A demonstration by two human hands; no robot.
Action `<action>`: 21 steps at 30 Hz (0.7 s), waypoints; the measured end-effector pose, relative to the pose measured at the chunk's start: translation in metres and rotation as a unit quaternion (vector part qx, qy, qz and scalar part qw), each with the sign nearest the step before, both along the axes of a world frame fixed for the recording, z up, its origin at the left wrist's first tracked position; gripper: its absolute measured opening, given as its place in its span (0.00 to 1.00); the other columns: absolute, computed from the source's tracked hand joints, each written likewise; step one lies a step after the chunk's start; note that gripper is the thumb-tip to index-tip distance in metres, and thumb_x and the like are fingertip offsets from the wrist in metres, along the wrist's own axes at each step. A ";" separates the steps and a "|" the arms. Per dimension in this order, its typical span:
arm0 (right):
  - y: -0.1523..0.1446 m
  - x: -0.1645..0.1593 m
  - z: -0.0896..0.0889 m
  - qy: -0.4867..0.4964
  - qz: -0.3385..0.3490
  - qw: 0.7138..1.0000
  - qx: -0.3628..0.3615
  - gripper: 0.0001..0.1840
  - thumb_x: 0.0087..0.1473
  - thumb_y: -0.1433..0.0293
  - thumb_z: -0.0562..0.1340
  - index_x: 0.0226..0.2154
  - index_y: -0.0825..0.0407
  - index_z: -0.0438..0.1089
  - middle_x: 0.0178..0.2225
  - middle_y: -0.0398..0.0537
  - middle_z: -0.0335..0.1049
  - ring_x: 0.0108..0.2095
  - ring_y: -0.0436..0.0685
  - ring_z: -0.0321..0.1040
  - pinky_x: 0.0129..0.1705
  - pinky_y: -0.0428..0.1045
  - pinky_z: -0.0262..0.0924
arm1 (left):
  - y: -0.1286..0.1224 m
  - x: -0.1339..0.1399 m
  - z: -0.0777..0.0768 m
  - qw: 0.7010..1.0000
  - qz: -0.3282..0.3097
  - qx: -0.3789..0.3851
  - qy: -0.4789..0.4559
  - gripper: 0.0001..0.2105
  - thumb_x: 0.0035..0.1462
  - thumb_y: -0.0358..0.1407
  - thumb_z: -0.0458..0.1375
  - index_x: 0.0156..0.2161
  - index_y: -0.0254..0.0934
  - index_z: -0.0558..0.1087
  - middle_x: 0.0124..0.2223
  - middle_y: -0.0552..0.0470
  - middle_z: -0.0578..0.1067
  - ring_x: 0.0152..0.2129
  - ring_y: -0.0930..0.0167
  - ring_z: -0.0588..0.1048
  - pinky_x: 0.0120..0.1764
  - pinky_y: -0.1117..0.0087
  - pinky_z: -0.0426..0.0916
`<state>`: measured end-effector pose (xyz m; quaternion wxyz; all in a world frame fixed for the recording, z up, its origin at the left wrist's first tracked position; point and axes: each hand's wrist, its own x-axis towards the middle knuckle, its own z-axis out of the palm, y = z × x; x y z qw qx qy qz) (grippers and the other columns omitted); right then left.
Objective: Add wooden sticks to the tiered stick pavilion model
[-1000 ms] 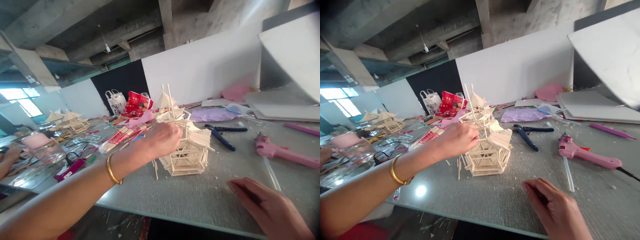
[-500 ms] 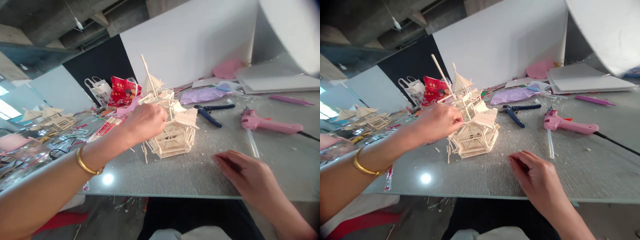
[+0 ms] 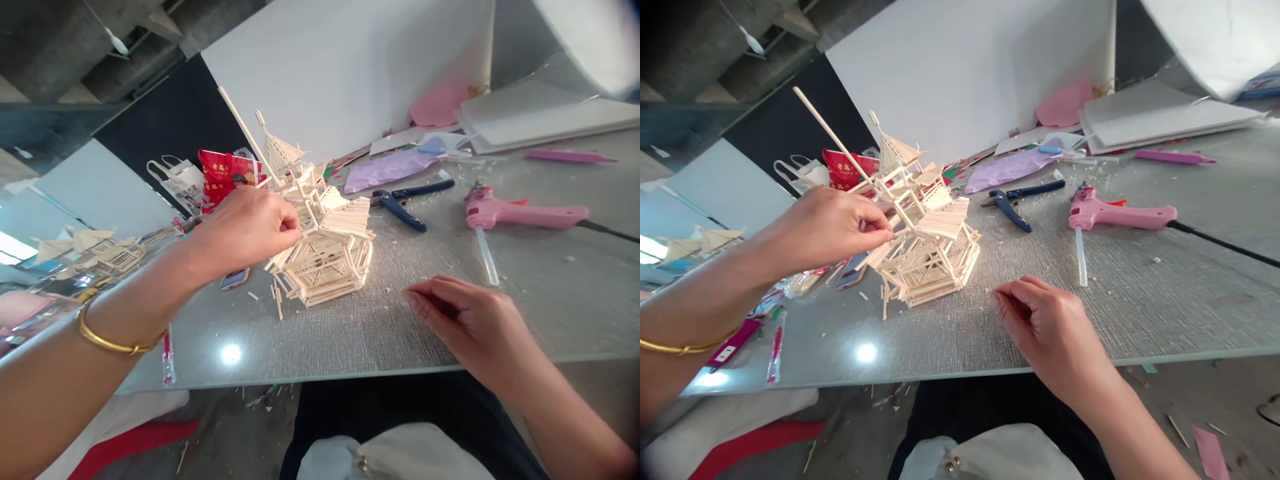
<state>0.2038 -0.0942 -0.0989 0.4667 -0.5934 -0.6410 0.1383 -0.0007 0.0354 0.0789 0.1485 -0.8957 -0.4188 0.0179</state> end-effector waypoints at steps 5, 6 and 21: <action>0.004 -0.013 0.012 0.089 0.027 0.995 -0.021 0.09 0.58 0.63 0.58 0.38 0.48 0.70 0.27 0.39 0.65 0.23 0.45 0.60 0.26 0.43 0.55 | -0.017 -0.003 0.005 0.990 0.007 -0.130 -0.055 0.09 0.48 0.39 0.57 0.29 0.38 0.78 0.22 0.57 0.72 0.19 0.77 0.66 0.25 0.73 0.53; 0.006 -0.019 0.017 0.138 0.053 0.988 -0.035 0.11 0.58 0.61 0.58 0.40 0.48 0.70 0.26 0.39 0.65 0.23 0.46 0.60 0.25 0.42 0.54 | -0.022 -0.003 0.004 0.987 -0.003 -0.151 -0.062 0.08 0.48 0.39 0.57 0.29 0.39 0.78 0.21 0.58 0.72 0.18 0.78 0.66 0.24 0.73 0.53; 0.010 -0.057 0.043 0.403 0.224 0.881 -0.108 0.18 0.56 0.57 0.59 0.25 0.55 0.66 0.19 0.42 0.62 0.16 0.45 0.57 0.16 0.41 0.51 | -0.065 -0.006 -0.031 0.952 -0.103 -0.235 -0.168 0.07 0.54 0.35 0.57 0.29 0.38 0.76 0.27 0.57 0.73 0.25 0.77 0.68 0.31 0.73 0.58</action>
